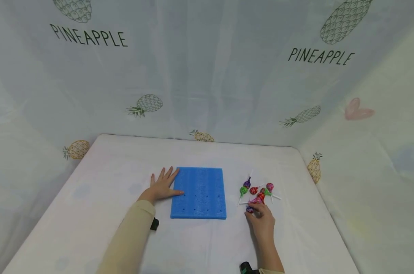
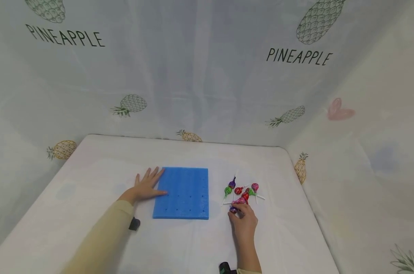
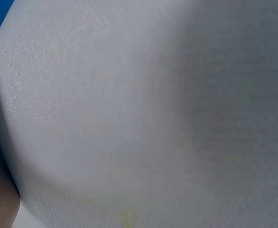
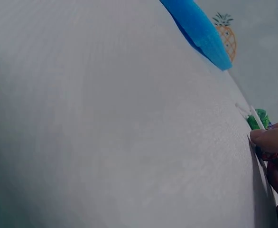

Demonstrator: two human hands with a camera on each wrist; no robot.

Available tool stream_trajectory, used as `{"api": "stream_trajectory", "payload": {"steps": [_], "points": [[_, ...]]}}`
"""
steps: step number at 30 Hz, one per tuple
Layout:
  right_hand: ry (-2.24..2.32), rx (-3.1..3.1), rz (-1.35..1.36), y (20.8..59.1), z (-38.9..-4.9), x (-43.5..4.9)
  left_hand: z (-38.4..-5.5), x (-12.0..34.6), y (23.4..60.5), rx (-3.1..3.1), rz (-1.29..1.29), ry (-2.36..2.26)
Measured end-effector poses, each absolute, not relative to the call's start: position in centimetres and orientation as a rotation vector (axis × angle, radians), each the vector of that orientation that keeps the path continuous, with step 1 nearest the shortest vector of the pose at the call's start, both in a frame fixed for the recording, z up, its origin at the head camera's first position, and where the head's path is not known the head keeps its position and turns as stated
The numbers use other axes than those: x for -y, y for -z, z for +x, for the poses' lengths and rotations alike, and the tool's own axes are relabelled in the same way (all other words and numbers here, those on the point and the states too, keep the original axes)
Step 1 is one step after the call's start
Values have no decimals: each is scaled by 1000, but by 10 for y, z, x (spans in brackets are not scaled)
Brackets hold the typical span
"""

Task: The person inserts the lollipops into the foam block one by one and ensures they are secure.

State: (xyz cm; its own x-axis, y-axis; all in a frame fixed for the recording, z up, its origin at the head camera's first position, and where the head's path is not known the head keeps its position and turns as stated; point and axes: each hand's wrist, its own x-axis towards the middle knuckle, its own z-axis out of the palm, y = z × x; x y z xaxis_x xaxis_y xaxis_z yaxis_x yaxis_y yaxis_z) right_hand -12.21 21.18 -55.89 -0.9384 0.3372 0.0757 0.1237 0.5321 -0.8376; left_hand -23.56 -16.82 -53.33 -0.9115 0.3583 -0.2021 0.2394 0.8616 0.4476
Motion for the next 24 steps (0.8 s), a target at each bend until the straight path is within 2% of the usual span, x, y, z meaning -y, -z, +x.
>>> {"api": "stream_trajectory", "payload": {"steps": [7,12,24], "points": [[-1577,2511,-547,551,-123,-210,-238,170,541,-2753,446,-618],[-1518,2496,-610,543,-122,-207,-233,168,532,-2741,450,-651],[-1323,2395,-378,531,-119,-198,-232,167,526,-2747,436,-631]]}}
